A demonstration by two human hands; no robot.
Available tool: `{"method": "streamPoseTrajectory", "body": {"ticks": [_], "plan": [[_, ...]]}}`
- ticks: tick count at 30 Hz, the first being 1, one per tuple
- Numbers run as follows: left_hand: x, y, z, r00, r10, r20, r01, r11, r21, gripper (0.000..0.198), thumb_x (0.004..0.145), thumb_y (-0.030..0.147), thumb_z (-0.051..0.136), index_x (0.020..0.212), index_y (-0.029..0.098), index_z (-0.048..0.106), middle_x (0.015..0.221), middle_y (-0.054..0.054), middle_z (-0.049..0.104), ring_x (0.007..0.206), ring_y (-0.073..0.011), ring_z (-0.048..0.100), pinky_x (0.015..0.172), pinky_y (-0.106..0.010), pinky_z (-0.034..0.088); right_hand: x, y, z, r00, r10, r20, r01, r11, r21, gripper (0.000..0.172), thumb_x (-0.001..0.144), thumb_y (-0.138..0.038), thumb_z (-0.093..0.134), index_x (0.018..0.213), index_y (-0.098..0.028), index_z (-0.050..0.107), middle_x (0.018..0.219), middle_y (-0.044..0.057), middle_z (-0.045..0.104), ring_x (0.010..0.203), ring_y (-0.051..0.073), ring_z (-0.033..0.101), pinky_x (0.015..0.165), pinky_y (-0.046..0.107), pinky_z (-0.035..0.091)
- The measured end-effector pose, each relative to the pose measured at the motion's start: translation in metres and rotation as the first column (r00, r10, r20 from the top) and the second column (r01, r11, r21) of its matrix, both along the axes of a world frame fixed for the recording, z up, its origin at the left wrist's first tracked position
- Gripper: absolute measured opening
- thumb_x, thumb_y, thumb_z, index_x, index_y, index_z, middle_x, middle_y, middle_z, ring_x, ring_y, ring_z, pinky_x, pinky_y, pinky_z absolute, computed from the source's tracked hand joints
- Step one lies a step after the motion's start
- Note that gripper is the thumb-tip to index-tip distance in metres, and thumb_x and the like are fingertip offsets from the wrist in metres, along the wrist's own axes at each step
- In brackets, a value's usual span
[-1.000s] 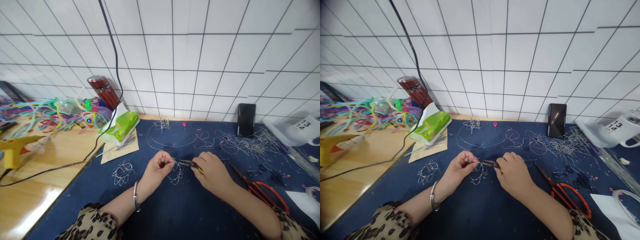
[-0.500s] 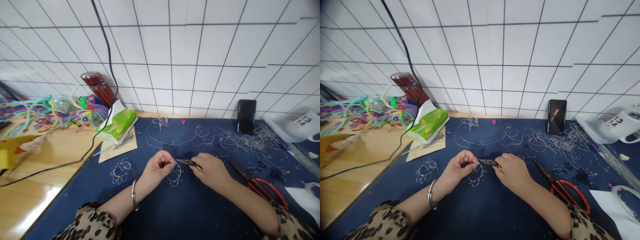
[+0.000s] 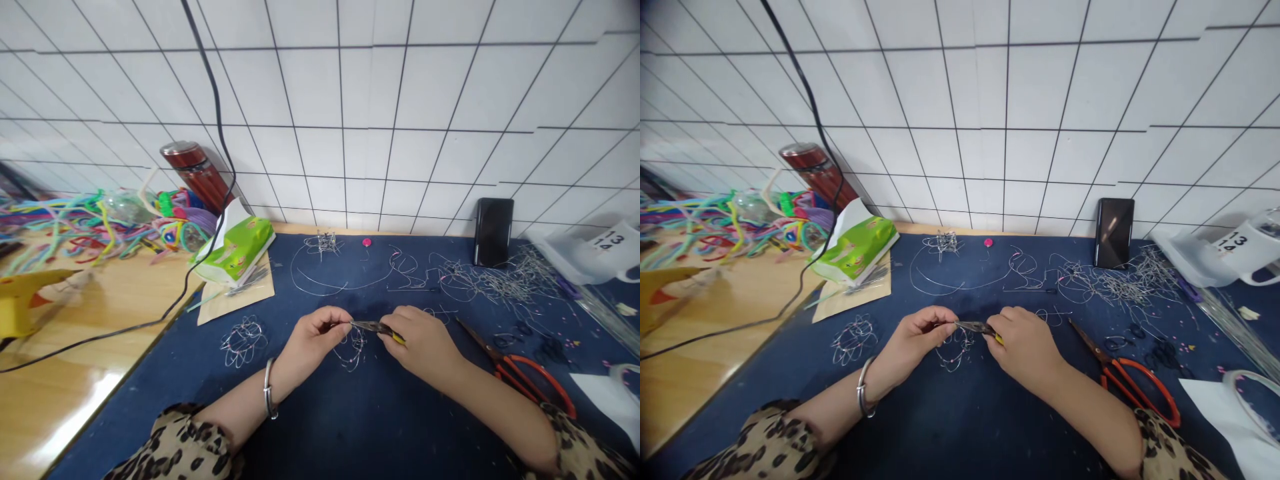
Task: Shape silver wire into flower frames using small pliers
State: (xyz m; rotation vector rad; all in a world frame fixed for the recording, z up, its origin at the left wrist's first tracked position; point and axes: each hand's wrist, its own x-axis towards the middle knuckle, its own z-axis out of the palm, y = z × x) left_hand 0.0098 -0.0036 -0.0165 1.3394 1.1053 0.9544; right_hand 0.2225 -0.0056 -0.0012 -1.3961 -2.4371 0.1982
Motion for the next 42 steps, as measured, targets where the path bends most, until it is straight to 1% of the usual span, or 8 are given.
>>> {"method": "streamPoseTrajectory", "body": {"ticks": [5, 10, 16, 23, 28, 33, 38, 42], "plan": [[0.000, 0.000, 0.001, 0.999, -0.005, -0.035, 0.005, 1.000, -0.003, 0.012, 0.080, 0.027, 0.057, 0.081, 0.016, 0.062, 0.067, 0.001, 0.052, 0.057, -0.0093, 0.042, 0.053, -0.021, 0.034, 0.000, 0.000, 0.001, 1.000, 0.005, 0.006, -0.005, 1.000, 0.030, 0.011, 0.082, -0.025, 0.050, 0.080, -0.021, 0.060, 0.073, 0.000, 0.055, 0.072, 0.013, 0.048, 0.065, 0.025, 0.035], [-0.001, 0.001, 0.000, 0.999, 0.049, -0.016, -0.049, 0.999, 0.005, 0.013, 0.080, 0.028, 0.056, 0.078, 0.015, 0.061, 0.065, 0.001, 0.051, 0.055, -0.0088, 0.040, 0.052, -0.020, 0.033, 0.003, 0.004, 0.006, 0.996, 0.036, 0.081, -0.048, 0.987, 0.156, 0.012, 0.081, -0.025, 0.051, 0.085, -0.020, 0.061, 0.076, 0.003, 0.054, 0.075, 0.016, 0.046, 0.068, 0.029, 0.033], [-0.001, 0.002, 0.001, 0.996, 0.084, -0.032, -0.084, 0.996, 0.022, 0.011, 0.080, 0.025, 0.055, 0.076, 0.015, 0.058, 0.063, 0.002, 0.049, 0.054, -0.0083, 0.040, 0.052, -0.020, 0.033, 0.004, 0.000, 0.016, 0.952, 0.087, 0.294, -0.182, 0.931, 0.316, 0.023, 0.084, -0.020, 0.044, 0.101, -0.018, 0.059, 0.083, 0.007, 0.057, 0.080, 0.019, 0.045, 0.072, 0.036, 0.032], [-0.001, 0.002, -0.002, 0.994, 0.093, -0.048, -0.093, 0.996, 0.003, 0.008, 0.078, 0.023, 0.055, 0.076, 0.015, 0.057, 0.062, 0.002, 0.049, 0.052, -0.0085, 0.041, 0.050, -0.020, 0.033, 0.004, -0.005, 0.022, 0.926, 0.151, 0.346, -0.289, 0.874, 0.391, 0.031, 0.084, -0.010, 0.040, 0.110, -0.017, 0.056, 0.093, 0.008, 0.058, 0.090, 0.020, 0.047, 0.079, 0.037, 0.034], [0.000, 0.002, -0.003, 0.997, 0.070, -0.042, -0.070, 0.998, -0.004, 0.006, 0.078, 0.021, 0.055, 0.075, 0.016, 0.057, 0.062, 0.002, 0.051, 0.052, -0.0081, 0.042, 0.050, -0.020, 0.034, 0.004, -0.004, 0.018, 0.896, 0.167, 0.411, -0.338, 0.858, 0.386, 0.032, 0.085, -0.010, 0.038, 0.112, -0.017, 0.055, 0.097, 0.008, 0.058, 0.093, 0.021, 0.046, 0.080, 0.038, 0.033], [-0.001, 0.002, -0.002, 0.998, 0.047, -0.037, -0.048, 0.999, -0.020, 0.006, 0.079, 0.020, 0.054, 0.076, 0.016, 0.058, 0.067, 0.001, 0.055, 0.054, -0.0085, 0.044, 0.052, -0.020, 0.036, 0.006, 0.001, 0.009, 0.923, 0.104, 0.371, -0.247, 0.898, 0.364, 0.027, 0.086, -0.015, 0.041, 0.107, -0.016, 0.057, 0.085, 0.007, 0.058, 0.080, 0.019, 0.046, 0.071, 0.035, 0.033], [-0.002, 0.004, 0.000, 1.000, 0.029, 0.000, -0.029, 0.999, -0.039, 0.009, 0.082, 0.023, 0.052, 0.079, 0.016, 0.056, 0.073, -0.001, 0.058, 0.056, -0.0085, 0.045, 0.054, -0.020, 0.036, 0.006, 0.005, -0.002, 0.978, 0.069, 0.198, -0.112, 0.970, 0.215, 0.017, 0.084, -0.023, 0.047, 0.093, -0.020, 0.060, 0.077, 0.004, 0.057, 0.075, 0.016, 0.047, 0.068, 0.030, 0.033], [-0.001, 0.003, 0.002, 0.999, 0.029, 0.034, -0.028, 0.998, -0.055, 0.013, 0.084, 0.027, 0.051, 0.081, 0.015, 0.055, 0.077, -0.002, 0.060, 0.058, -0.0088, 0.046, 0.054, -0.021, 0.037, 0.005, 0.005, -0.007, 0.997, 0.018, 0.073, -0.021, 0.999, 0.039, 0.013, 0.084, -0.027, 0.048, 0.086, -0.022, 0.061, 0.075, 0.001, 0.057, 0.074, 0.013, 0.050, 0.067, 0.026, 0.035]]}}
